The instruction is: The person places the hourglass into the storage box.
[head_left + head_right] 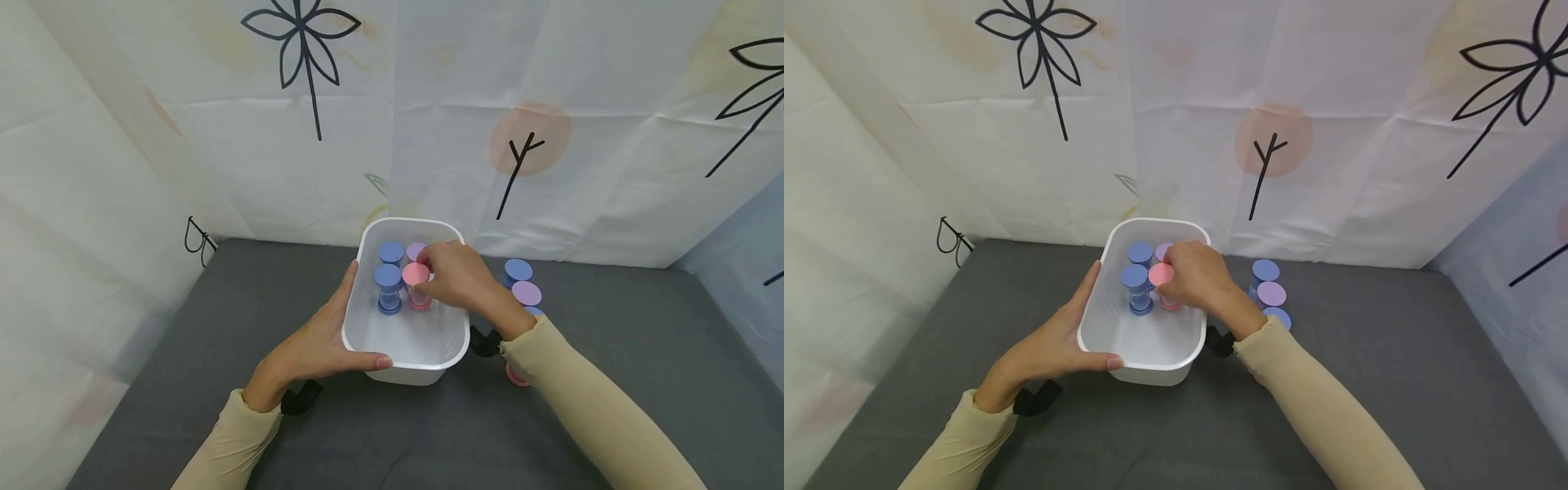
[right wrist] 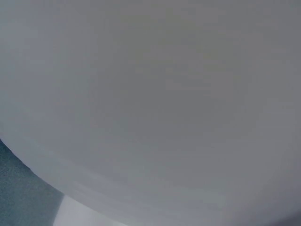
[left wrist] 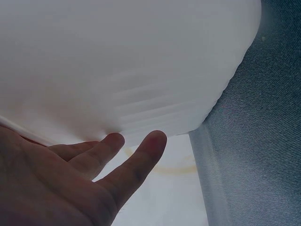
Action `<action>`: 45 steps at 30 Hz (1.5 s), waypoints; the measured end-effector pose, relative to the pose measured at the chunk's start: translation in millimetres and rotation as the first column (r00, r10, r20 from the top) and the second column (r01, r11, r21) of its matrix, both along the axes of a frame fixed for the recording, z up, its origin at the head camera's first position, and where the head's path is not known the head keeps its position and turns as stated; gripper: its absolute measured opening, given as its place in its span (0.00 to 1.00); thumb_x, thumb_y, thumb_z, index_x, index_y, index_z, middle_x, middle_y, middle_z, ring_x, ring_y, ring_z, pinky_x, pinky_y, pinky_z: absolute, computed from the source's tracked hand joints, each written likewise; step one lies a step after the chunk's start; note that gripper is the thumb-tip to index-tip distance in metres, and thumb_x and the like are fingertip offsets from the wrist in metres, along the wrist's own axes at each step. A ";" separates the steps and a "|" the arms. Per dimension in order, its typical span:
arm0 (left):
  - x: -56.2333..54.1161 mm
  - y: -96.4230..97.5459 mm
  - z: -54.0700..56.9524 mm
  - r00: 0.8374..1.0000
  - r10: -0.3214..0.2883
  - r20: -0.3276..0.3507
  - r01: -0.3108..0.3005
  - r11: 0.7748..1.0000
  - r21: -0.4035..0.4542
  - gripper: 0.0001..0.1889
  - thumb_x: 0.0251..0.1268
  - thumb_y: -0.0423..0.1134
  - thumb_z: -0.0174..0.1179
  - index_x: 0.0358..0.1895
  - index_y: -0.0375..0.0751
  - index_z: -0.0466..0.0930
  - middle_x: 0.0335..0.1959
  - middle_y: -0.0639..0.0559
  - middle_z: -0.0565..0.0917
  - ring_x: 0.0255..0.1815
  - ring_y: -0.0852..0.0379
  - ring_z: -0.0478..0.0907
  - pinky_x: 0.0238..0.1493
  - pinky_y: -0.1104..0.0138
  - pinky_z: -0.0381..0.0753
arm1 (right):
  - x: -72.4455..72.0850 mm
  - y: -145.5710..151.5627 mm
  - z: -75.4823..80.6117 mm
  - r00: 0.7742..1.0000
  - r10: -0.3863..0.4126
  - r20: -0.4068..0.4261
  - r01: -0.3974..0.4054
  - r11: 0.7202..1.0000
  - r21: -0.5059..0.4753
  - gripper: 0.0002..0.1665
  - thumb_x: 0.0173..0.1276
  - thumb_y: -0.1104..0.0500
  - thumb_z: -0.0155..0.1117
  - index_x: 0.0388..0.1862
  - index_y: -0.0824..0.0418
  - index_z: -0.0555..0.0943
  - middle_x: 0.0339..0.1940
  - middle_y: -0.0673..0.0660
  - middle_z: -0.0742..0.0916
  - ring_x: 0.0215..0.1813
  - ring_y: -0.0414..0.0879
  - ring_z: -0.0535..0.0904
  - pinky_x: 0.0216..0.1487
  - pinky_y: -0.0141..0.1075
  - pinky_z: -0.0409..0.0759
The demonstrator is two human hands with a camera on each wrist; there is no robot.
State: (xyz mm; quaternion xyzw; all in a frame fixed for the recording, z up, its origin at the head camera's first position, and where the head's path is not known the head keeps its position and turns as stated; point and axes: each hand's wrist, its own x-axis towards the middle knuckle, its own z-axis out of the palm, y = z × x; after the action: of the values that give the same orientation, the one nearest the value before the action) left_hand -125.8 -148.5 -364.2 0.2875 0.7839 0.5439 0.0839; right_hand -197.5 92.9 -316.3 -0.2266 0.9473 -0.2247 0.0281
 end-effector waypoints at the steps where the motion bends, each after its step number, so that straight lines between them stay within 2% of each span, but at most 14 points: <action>1: -0.1 0.0 0.1 1.000 -0.001 0.000 0.001 1.000 0.000 0.71 0.46 0.45 0.83 0.82 0.69 0.30 0.77 0.55 0.60 0.56 0.51 0.78 0.49 0.50 0.83 | 0.0 0.0 -0.5 1.000 0.003 -0.007 -0.002 1.000 0.001 0.18 0.57 0.56 0.79 0.45 0.63 0.88 0.33 0.52 0.87 0.35 0.47 0.80 0.35 0.38 0.79; 10: 0.0 0.0 0.8 1.000 0.001 -0.010 -0.001 1.000 -0.006 0.71 0.46 0.45 0.83 0.82 0.69 0.29 0.77 0.54 0.59 0.56 0.54 0.78 0.50 0.49 0.82 | 1.1 -0.5 -0.8 0.999 0.023 -0.039 -0.022 0.999 0.047 0.17 0.57 0.55 0.79 0.43 0.62 0.88 0.32 0.53 0.87 0.35 0.47 0.79 0.34 0.38 0.76; 18: 0.4 -0.2 1.1 1.000 0.000 -0.016 0.000 1.000 -0.003 0.71 0.46 0.45 0.83 0.82 0.69 0.30 0.77 0.56 0.59 0.57 0.56 0.78 0.51 0.48 0.82 | 2.2 -1.9 -3.4 0.993 0.040 -0.109 -0.032 0.997 0.074 0.14 0.56 0.54 0.80 0.36 0.61 0.88 0.24 0.49 0.83 0.30 0.46 0.76 0.31 0.38 0.72; 30: 1.7 -0.6 0.3 1.000 0.016 -0.022 -0.016 1.000 -0.018 0.72 0.45 0.47 0.83 0.82 0.69 0.29 0.79 0.55 0.57 0.60 0.51 0.76 0.53 0.46 0.80 | 3.9 -4.0 -2.8 0.991 0.035 -0.127 -0.023 0.995 0.094 0.14 0.55 0.53 0.80 0.34 0.60 0.87 0.21 0.48 0.82 0.29 0.46 0.76 0.29 0.37 0.71; 35: 2.2 -0.4 1.0 1.000 0.009 -0.030 -0.009 1.000 -0.006 0.72 0.46 0.45 0.83 0.82 0.68 0.28 0.79 0.55 0.57 0.59 0.53 0.76 0.52 0.46 0.81 | 5.1 -3.4 -2.2 0.991 0.035 -0.132 -0.022 0.995 0.096 0.15 0.55 0.54 0.81 0.36 0.61 0.88 0.25 0.51 0.85 0.30 0.47 0.77 0.31 0.38 0.73; 39: 1.4 -0.4 1.2 0.999 0.003 -0.032 -0.003 1.000 0.001 0.72 0.46 0.45 0.83 0.82 0.68 0.29 0.79 0.56 0.57 0.58 0.55 0.77 0.51 0.48 0.82 | 6.0 -2.4 -0.3 0.995 0.031 -0.097 -0.025 0.998 0.062 0.17 0.57 0.56 0.80 0.42 0.63 0.89 0.31 0.54 0.87 0.33 0.48 0.78 0.33 0.38 0.75; 45: -0.4 0.1 0.4 0.999 -0.015 -0.029 0.016 1.000 0.020 0.71 0.46 0.43 0.83 0.82 0.68 0.30 0.78 0.55 0.59 0.57 0.55 0.78 0.49 0.47 0.82 | 8.8 1.8 5.0 1.000 0.019 -0.001 -0.019 1.000 -0.017 0.24 0.59 0.56 0.80 0.52 0.63 0.88 0.45 0.58 0.89 0.46 0.52 0.83 0.44 0.43 0.84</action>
State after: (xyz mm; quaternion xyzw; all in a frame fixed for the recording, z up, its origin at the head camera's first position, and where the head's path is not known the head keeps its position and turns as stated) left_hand -126.2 -148.5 -363.8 0.3022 0.7773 0.5468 0.0739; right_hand -188.7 94.6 -311.3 -0.2359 0.9432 -0.2322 0.0280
